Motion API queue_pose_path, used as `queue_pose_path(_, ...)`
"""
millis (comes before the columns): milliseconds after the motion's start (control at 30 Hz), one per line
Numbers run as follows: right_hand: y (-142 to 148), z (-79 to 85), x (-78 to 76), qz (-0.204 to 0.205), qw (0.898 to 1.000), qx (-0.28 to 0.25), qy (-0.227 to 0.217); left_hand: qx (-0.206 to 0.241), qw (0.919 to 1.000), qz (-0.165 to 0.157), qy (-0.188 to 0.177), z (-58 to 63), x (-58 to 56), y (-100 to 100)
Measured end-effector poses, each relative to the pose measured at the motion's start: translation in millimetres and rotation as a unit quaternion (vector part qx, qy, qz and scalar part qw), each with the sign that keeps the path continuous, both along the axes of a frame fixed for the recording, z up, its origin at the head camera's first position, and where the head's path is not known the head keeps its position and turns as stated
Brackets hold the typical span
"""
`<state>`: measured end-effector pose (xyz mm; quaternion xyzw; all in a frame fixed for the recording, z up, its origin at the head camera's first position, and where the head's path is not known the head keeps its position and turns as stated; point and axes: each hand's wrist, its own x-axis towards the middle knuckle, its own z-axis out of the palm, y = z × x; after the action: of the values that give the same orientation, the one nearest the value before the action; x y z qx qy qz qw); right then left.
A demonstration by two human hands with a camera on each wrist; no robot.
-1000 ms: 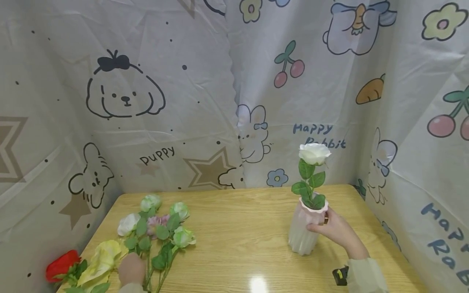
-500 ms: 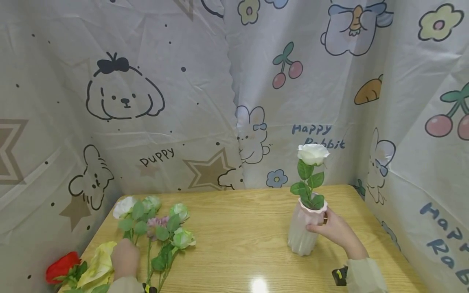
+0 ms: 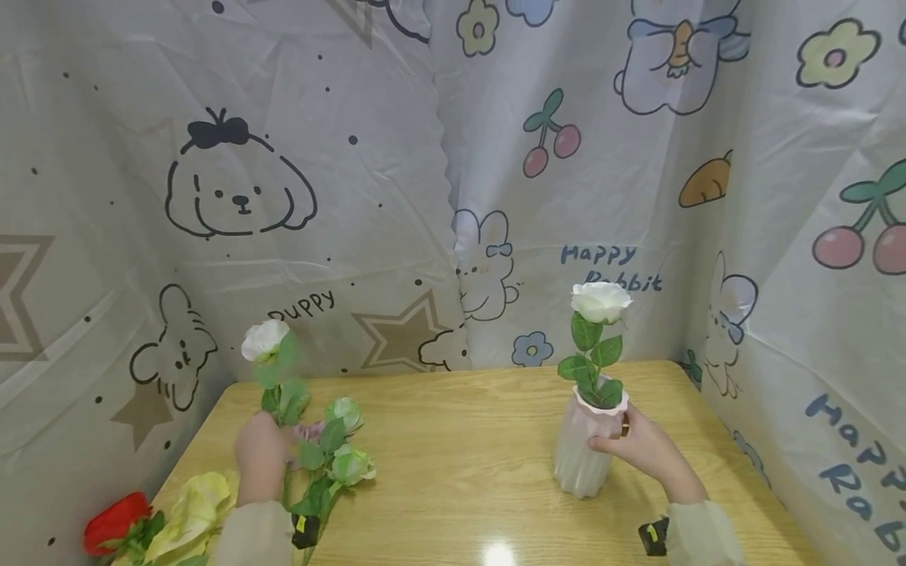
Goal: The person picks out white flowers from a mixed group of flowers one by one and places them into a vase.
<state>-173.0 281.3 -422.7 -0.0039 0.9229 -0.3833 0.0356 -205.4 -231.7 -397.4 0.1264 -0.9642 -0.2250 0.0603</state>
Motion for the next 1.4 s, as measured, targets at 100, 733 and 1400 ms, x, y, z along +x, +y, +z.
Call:
queue_pose_path(100, -0.3, -1.4, 0.1, -0.002, 1.000, -0.011, 0.003, -0.002, 0.9996, -0.014, 0.025, 6.3, -7.0, 12.4)
queue_pose_path(733, 1.9, -6.1, 1.2, -0.015, 1.000, -0.016, 0.002, 0.039, 0.9851, -0.087, 0.143, 45.1, -34.7, 104.1)
queue_pose_path(1400, 2.2, -5.8, -3.0, -0.006, 1.000, -0.021, 0.021, 0.131, 0.9511, -0.163, 0.227, 91.7, -40.0, 200.0)
